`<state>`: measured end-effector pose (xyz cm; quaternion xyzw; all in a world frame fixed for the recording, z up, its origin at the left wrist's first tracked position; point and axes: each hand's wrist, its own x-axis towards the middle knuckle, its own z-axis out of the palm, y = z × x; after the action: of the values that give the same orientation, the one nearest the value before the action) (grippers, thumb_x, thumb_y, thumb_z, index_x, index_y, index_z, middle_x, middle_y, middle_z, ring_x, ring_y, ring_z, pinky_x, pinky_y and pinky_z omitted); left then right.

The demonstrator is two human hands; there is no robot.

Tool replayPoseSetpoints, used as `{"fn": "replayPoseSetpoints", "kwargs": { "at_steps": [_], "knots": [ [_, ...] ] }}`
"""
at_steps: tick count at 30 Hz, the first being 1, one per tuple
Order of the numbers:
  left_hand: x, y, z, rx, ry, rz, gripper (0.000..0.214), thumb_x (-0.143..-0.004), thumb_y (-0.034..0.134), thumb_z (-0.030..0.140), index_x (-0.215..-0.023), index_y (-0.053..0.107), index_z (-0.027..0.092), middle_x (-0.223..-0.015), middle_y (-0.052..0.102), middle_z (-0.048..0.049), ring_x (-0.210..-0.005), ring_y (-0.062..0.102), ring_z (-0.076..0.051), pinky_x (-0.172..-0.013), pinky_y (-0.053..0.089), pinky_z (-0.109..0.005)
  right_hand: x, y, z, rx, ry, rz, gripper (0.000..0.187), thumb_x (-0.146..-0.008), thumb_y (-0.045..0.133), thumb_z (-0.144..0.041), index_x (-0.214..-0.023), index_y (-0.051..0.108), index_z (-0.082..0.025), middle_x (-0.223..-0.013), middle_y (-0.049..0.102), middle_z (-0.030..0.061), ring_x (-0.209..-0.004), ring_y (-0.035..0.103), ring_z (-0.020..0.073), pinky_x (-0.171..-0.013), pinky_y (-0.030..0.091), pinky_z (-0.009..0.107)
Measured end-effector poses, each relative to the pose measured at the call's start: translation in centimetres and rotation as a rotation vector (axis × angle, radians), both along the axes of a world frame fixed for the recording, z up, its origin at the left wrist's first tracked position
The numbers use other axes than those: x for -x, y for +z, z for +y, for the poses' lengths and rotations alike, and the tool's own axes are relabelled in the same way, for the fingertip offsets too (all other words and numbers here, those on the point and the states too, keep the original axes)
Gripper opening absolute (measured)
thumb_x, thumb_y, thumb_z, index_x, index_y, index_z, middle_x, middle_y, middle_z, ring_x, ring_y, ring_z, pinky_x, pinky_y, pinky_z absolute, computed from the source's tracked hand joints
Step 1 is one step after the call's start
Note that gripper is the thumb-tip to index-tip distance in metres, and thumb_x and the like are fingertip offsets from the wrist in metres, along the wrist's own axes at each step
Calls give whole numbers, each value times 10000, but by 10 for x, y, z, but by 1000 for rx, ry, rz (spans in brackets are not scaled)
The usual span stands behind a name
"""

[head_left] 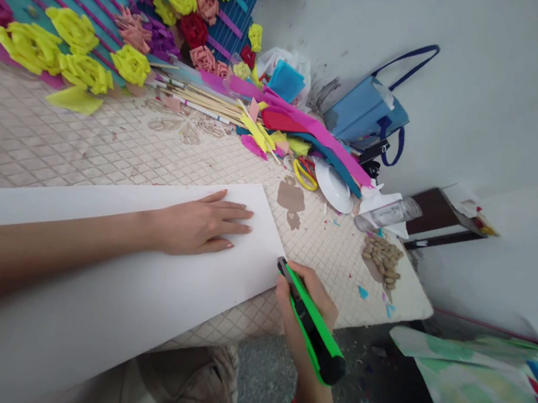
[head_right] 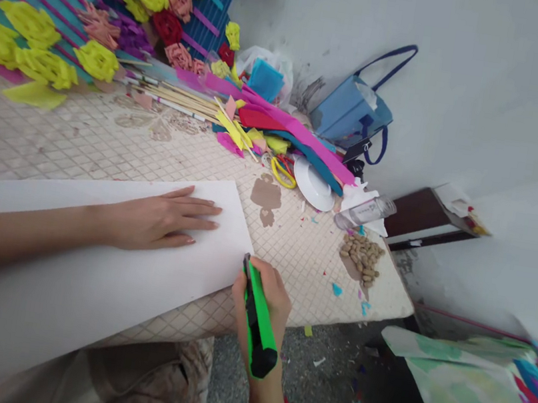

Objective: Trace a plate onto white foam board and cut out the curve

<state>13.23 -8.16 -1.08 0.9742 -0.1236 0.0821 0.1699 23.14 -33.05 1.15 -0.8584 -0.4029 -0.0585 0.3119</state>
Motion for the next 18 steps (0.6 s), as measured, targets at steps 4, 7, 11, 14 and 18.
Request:
{"fn": "replayPoseSetpoints", "kwargs": {
  "at_steps": [4,7,11,14,18],
  "knots": [
    [0,0,0,11,2,-2,399,-978,377,353,-1348,467,233,-1488,372,-85,-1386,299,-204,-1151,83,-457,3,0,0,23,-12,-16,176,-821,564,-225,-989,612,-221,-863,700,37,-753,651,181,-704,516,296],
    [0,0,0,13,2,-2,399,-977,381,352,-1345,472,227,-1486,375,-89,-1383,306,-206,-1150,90,-457,7,0,1,21,-15,-45,165,-820,559,-221,-976,609,-215,-852,696,40,-756,652,184,-700,512,293],
    [0,0,0,6,4,2,401,-975,386,352,-1341,477,217,-1483,380,-94,-1380,311,-209,-1149,98,-459,12,1,0,37,-31,-72,163,-814,558,-224,-968,608,-203,-831,692,48,-746,656,191,-671,510,290],
    [0,0,0,7,4,4,403,-975,384,351,-1344,476,216,-1483,380,-93,-1381,310,-210,-1149,97,-462,15,2,0,52,-39,-85,151,-818,554,-229,-955,612,-203,-814,695,48,-730,660,189,-652,509,282],
    [0,-1,0,22,-1,-8,401,-973,386,357,-1338,483,221,-1481,384,-90,-1378,316,-220,-1149,97,-466,17,3,-1,52,-49,-111,149,-820,553,-243,-946,620,-202,-814,707,52,-717,667,186,-645,513,275]
  ]
}}
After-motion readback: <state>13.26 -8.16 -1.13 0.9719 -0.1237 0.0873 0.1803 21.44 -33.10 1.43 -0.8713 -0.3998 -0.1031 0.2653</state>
